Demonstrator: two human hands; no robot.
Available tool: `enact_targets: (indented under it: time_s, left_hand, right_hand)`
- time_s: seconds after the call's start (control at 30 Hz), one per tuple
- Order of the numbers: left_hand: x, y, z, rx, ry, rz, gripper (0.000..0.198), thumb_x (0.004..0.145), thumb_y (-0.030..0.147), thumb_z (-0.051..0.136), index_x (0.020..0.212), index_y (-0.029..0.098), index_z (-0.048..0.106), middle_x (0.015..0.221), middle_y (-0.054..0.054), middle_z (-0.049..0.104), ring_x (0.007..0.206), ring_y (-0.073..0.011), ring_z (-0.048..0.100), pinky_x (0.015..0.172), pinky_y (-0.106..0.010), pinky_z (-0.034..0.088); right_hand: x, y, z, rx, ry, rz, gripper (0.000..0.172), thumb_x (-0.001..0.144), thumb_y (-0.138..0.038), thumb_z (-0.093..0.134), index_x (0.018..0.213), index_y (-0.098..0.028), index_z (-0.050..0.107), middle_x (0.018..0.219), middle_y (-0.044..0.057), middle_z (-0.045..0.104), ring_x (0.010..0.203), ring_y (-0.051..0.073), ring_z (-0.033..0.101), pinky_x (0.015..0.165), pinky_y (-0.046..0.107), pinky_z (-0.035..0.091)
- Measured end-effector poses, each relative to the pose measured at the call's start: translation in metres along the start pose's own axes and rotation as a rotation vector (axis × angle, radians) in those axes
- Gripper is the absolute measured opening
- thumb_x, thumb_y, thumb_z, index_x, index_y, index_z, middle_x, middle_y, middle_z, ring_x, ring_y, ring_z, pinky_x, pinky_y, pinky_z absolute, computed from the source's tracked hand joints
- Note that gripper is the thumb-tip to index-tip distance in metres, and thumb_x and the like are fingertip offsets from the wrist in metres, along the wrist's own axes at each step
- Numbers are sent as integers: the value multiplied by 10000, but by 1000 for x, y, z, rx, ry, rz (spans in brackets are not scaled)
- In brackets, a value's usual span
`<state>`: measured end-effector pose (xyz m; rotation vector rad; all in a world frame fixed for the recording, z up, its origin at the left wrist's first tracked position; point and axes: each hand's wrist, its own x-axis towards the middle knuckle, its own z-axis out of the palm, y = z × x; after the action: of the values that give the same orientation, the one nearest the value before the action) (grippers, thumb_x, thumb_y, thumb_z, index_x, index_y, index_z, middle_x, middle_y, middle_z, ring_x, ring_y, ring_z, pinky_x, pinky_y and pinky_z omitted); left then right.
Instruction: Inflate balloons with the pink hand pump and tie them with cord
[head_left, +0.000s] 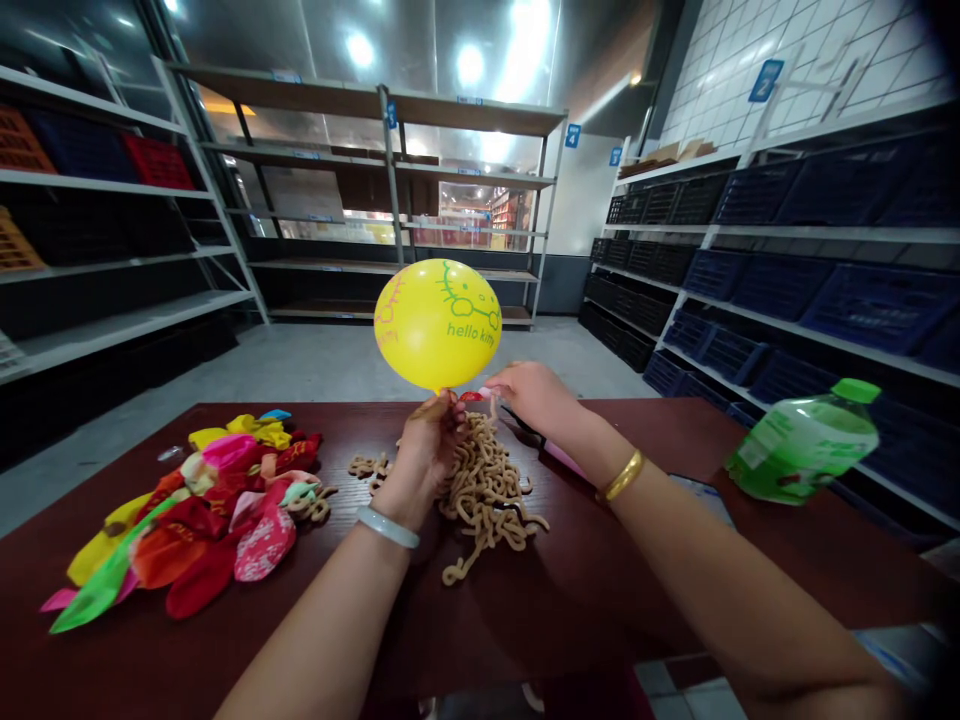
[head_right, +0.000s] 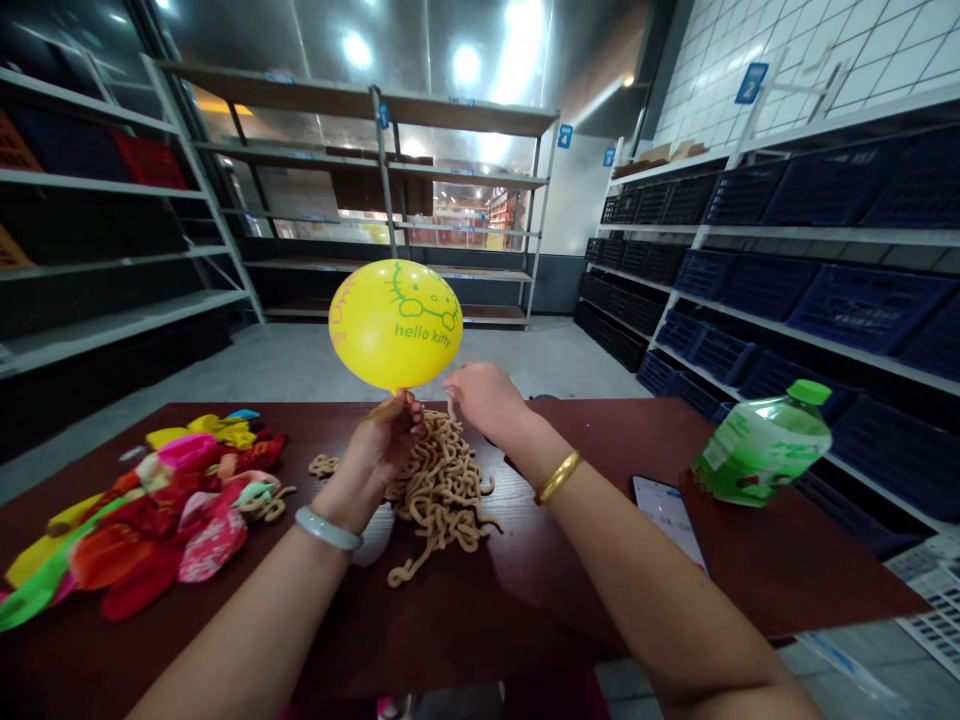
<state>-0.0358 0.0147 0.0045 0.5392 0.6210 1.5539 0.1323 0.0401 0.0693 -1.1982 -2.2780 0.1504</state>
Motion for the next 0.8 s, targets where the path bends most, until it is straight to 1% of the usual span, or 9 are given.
enact_targets:
  time_s: [0.1,0.17,0.23,0.3,0.43,0.53,0.63,0.73,0.8]
  left_hand:
    - [-5,3,4,23,22,-20,97,774,172,667,751,121,587,618,-10,596,525,-88,554,470,-179,415]
    - [-8,1,5,52,41,-42,78,776,170,657,763,117,602,636,-27,624,530,-96,572,487,-189,441]
    - [-9,-2,5,68,49,-67,65,770,168,653,786,116,618,675,-44,655,566,-111,605,529,-206,478]
    - [-6,-6,3,42,39,-69,66,744,149,661,788,127,617,678,-27,656,570,-106,606,554,-212,491]
    - [5,-12,-1,-39,-10,-75,131,681,84,663,787,137,608,688,6,638,586,-91,591,594,-211,492]
    - [11,-16,-2,-56,-43,-92,167,684,106,665,848,120,635,803,-46,683,710,-131,638,655,-236,506]
    - [14,-20,-4,-79,-48,-64,184,666,108,680,844,122,636,805,-56,691,742,-151,648,683,-247,504]
    - [13,-21,-6,-88,21,2,208,640,100,703,825,134,616,776,-40,684,709,-137,640,677,-238,497]
    - [11,-18,-6,-81,46,56,209,643,129,721,809,141,595,743,-28,670,662,-122,627,630,-223,484]
  right_hand:
    - [6,-5,4,-64,78,105,231,830,-155,554,1020,-190,680,808,42,708,745,188,608,654,272,384]
    - [8,-12,7,-70,168,136,172,835,-174,572,984,-190,655,786,28,692,707,175,588,626,267,365]
    - [6,-22,12,-51,197,17,98,855,-181,577,923,-194,646,830,23,690,735,160,582,648,261,367]
    - [1,-32,18,-76,155,-182,73,884,-200,577,887,-195,649,873,28,691,813,165,578,714,272,380]
    - [-14,-41,29,-317,66,-436,143,928,-224,538,888,-190,670,916,60,694,959,218,534,846,356,374]
    - [-22,-39,36,-431,27,-536,154,924,-215,535,939,-183,685,1028,73,686,1031,233,513,959,410,347]
    - [-29,-37,41,-463,13,-595,169,910,-271,565,964,-186,701,1116,76,668,1128,244,496,1094,452,251]
    - [-38,-38,43,-396,15,-645,168,902,-274,568,966,-212,710,1146,58,672,1224,244,468,1156,477,154]
    - [-44,-36,42,-273,54,-634,175,915,-270,542,938,-224,710,1165,46,673,1218,228,492,1155,465,173]
